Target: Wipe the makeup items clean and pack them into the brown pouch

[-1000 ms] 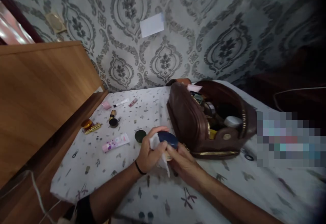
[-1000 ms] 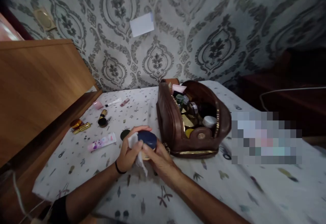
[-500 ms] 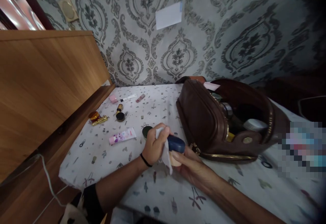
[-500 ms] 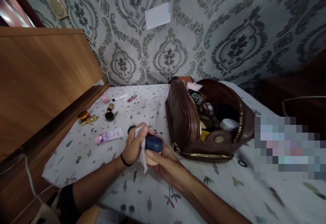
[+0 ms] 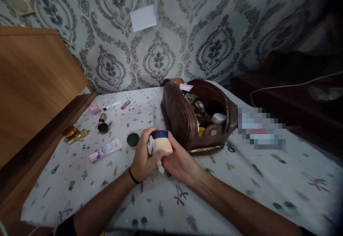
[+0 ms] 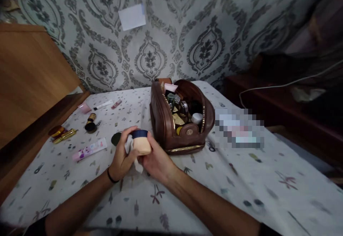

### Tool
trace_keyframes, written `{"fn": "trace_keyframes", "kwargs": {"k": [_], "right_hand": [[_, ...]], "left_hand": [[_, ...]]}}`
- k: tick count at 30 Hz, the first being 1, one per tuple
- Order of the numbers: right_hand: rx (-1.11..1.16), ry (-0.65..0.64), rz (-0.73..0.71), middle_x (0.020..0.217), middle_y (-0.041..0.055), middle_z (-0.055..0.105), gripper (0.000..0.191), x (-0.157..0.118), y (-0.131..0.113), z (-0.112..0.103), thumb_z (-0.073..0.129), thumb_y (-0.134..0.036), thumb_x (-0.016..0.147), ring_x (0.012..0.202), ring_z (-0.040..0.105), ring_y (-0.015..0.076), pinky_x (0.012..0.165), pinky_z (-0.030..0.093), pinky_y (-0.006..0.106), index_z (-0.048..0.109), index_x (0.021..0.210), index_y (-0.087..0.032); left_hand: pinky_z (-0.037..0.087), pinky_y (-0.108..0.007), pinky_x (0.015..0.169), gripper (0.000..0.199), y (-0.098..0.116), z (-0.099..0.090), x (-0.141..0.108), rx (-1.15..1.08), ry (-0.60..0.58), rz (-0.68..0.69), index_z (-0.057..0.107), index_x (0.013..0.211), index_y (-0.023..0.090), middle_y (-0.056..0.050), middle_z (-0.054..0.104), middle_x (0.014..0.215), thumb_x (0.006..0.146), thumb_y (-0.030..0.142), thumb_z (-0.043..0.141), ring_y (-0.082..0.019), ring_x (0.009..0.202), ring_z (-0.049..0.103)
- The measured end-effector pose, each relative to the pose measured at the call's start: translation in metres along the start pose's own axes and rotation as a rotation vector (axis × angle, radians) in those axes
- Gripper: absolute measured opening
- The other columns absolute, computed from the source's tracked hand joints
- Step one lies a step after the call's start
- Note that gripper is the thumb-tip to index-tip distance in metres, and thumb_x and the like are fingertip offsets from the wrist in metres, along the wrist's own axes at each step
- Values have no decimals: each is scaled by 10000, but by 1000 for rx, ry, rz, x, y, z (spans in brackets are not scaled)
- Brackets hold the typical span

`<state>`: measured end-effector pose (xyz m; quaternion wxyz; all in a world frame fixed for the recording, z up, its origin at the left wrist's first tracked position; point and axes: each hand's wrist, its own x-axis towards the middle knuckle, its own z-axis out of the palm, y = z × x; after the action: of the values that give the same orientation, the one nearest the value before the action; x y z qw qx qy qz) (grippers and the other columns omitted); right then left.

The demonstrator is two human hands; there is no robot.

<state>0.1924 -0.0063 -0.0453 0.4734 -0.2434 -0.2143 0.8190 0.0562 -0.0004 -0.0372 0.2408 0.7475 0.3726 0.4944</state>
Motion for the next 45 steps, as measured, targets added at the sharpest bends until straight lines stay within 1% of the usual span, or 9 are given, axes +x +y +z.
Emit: {"fn": "trace_keyframes", "kwargs": {"k": [4, 10, 16, 20, 23, 29, 36, 41, 45], "right_hand": [[-60, -1, 33, 1106, 78, 707, 575, -5, 2, 5, 589, -692, 858, 1069, 652, 210, 928, 504, 330, 627, 1094, -169], [-11, -79, -33, 1110, 66, 699, 647, -9, 5, 10, 800, -641, 691, 1004, 645, 178, 889, 481, 283, 655, 1110, -171], [14, -129, -28, 959, 29, 699, 658, -18, -10, 14, 954, -421, 538, 817, 620, 109, 784, 463, 223, 698, 1078, -146], [-35, -168, -30, 970, 17, 680, 693, -29, -25, 19, 975, -389, 478, 862, 621, 114, 849, 456, 242, 706, 1067, -143], [-77, -185, -93, 969, 11, 678, 695, -41, -40, 21, 969, -386, 486, 873, 620, 118, 866, 455, 250, 701, 1084, -151], [-231, -159, -208, 1080, 8, 680, 737, -75, -74, 25, 967, -288, 484, 994, 640, 156, 983, 463, 325, 650, 1145, -211], [-521, -35, -486, 1151, 42, 680, 620, -110, -132, 20, 891, -289, 644, 1052, 649, 188, 938, 518, 338, 616, 1197, -234], [-707, 273, -805, 1137, 57, 677, 564, -103, -177, 6, 857, -377, 670, 1076, 638, 215, 993, 492, 365, 613, 1145, -196], [-959, 385, -956, 1142, 68, 671, 592, -83, -206, -7, 836, -376, 665, 1091, 624, 236, 998, 488, 392, 586, 1162, -177]], "left_hand": [[471, -467, 1012, 672, 0, -1, -2, 232, 6, 203, 480, 1327, 217, -128, 616, 1252, 782, 503, 749, -303, 1176, 592], [535, -383, 894, 425, 5, -17, 5, 189, 52, 89, 616, 1156, 209, -82, 668, 1105, 830, 473, 678, -256, 1025, 651], [545, -394, 913, 481, 9, -20, 3, 24, 82, 8, 670, 1089, 183, -90, 725, 1120, 895, 579, 477, -282, 1041, 669], [561, -341, 800, 426, 28, -17, 12, -29, 182, -144, 684, 939, 193, -53, 762, 967, 938, 534, 429, -250, 913, 696], [526, -305, 807, 335, 52, -16, 30, 53, 177, -103, 688, 912, 193, -36, 752, 917, 949, 460, 489, -220, 889, 683], [518, -314, 806, 253, 86, -17, 101, 281, -58, 149, 681, 1005, 212, -34, 719, 977, 949, 398, 518, -204, 876, 669], [454, -435, 1065, 432, 80, 10, 195, 663, -495, 509, 682, 1201, 190, -109, 649, 1340, 998, 431, 387, -285, 1251, 580], [477, -448, 1032, 530, 80, 28, 231, 944, -856, 502, 577, 1383, 253, -96, 489, 1532, 979, 548, 402, -325, 1370, 482], [499, -367, 959, 505, 79, 35, 249, 943, -1018, 491, 609, 1333, 322, -56, 557, 1450, 948, 607, 447, -300, 1290, 552]]}}
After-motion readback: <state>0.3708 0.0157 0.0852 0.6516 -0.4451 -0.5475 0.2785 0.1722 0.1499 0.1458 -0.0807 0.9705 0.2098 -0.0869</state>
